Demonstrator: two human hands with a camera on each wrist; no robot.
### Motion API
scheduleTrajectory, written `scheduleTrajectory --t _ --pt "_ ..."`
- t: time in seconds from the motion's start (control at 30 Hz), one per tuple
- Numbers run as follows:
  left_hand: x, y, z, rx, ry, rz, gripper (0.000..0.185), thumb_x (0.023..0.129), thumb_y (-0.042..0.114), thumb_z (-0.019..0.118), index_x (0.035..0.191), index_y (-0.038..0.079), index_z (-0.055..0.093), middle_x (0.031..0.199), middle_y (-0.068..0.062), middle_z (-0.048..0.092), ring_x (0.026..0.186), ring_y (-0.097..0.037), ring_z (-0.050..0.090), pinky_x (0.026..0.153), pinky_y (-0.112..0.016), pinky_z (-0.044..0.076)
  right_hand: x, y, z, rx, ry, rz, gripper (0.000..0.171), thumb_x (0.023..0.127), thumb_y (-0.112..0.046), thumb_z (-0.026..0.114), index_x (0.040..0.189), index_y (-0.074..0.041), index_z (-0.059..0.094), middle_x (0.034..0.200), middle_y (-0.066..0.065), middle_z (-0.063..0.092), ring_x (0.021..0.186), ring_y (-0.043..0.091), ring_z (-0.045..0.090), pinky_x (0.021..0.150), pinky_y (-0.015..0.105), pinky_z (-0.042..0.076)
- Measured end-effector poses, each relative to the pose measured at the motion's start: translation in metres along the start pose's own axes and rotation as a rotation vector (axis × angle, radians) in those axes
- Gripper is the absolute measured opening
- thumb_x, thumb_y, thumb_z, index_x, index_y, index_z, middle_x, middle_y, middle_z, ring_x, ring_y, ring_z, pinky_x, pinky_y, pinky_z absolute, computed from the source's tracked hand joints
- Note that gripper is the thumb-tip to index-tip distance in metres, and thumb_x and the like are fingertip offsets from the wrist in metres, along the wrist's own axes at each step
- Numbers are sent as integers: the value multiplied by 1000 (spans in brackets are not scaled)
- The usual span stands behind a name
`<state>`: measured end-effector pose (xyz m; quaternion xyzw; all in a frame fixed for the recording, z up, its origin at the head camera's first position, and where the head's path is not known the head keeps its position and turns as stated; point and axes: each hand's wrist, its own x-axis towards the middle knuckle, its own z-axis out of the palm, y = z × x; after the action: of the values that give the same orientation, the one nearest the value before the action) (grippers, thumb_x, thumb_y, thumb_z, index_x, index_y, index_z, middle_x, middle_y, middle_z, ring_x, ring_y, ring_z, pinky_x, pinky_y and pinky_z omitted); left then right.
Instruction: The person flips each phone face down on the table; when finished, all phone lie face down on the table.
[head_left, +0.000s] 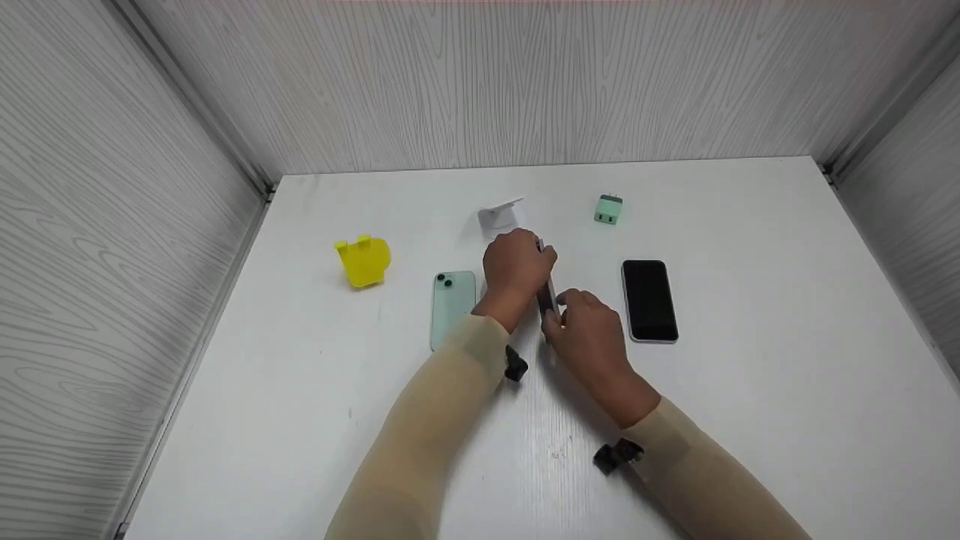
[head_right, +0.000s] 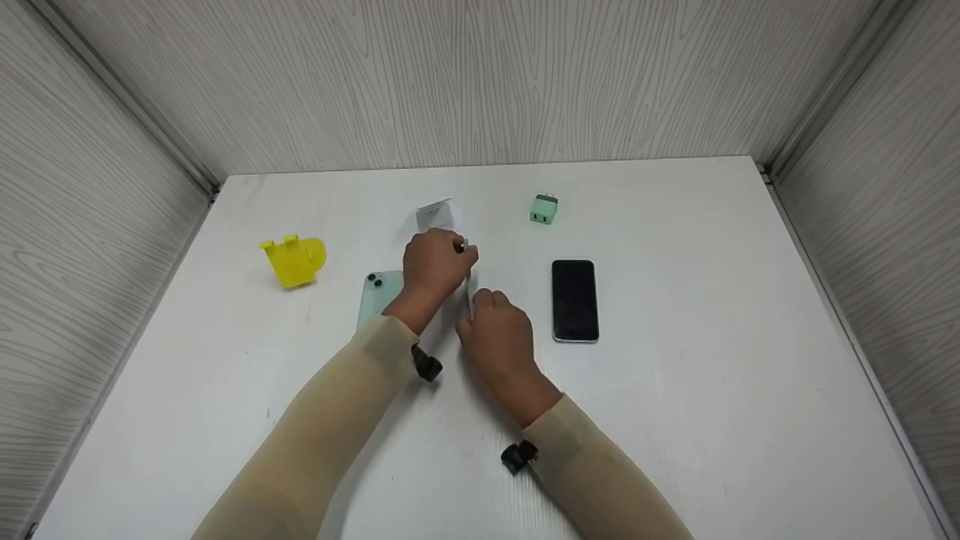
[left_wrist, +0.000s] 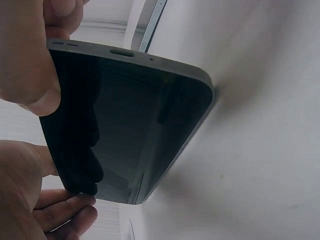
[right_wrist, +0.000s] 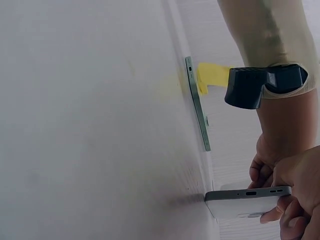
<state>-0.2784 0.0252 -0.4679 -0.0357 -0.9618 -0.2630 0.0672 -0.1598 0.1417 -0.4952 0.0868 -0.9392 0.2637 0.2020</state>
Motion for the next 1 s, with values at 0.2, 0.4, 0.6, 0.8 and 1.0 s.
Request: scheduleTrajectory --t 0.2,0.4,0.6,0.8,1.0 --pt "-1 -2 -1 45 25 -24 43 97 31 70 58 21 52 62 2 63 63 -17 58 60 -37 50 -1 -4 -1 15 -17 -1 19 97 -16 76 103 2 75 82 12 69 70 26 68 64 45 57" --pt "-5 -8 3 -80 58 -36 49 92 23 69 55 22 38 53 8 31 56 -13 32 53 -31 28 -4 -7 -1 -2 -19 -38 22 95 -18 79 102 2 76 82 13 70 71 27 71 65 46 59" --pt "-10 -15 8 -259 106 -46 39 94 21 73 60 20 56 57 10 49 60 -8 41 58 -26 30 -5 -7 -1 -1 -52 -25 28 94 -24 84 103 1 76 86 13 73 74 29 73 67 47 60" --pt "-15 -22 12 -489 118 -84 22 99 20 76 77 16 75 79 5 78 74 -8 65 69 -25 49 -6 -6 1 2 -82 -21 33 94 -28 86 104 1 74 89 13 73 75 30 73 68 47 60" --pt "-17 -25 16 -550 159 -140 18 97 21 77 108 11 88 87 3 84 92 -14 79 85 -32 62 -7 -8 0 -5 -144 14 42 92 -33 89 113 0 73 97 13 73 80 29 73 71 47 60"
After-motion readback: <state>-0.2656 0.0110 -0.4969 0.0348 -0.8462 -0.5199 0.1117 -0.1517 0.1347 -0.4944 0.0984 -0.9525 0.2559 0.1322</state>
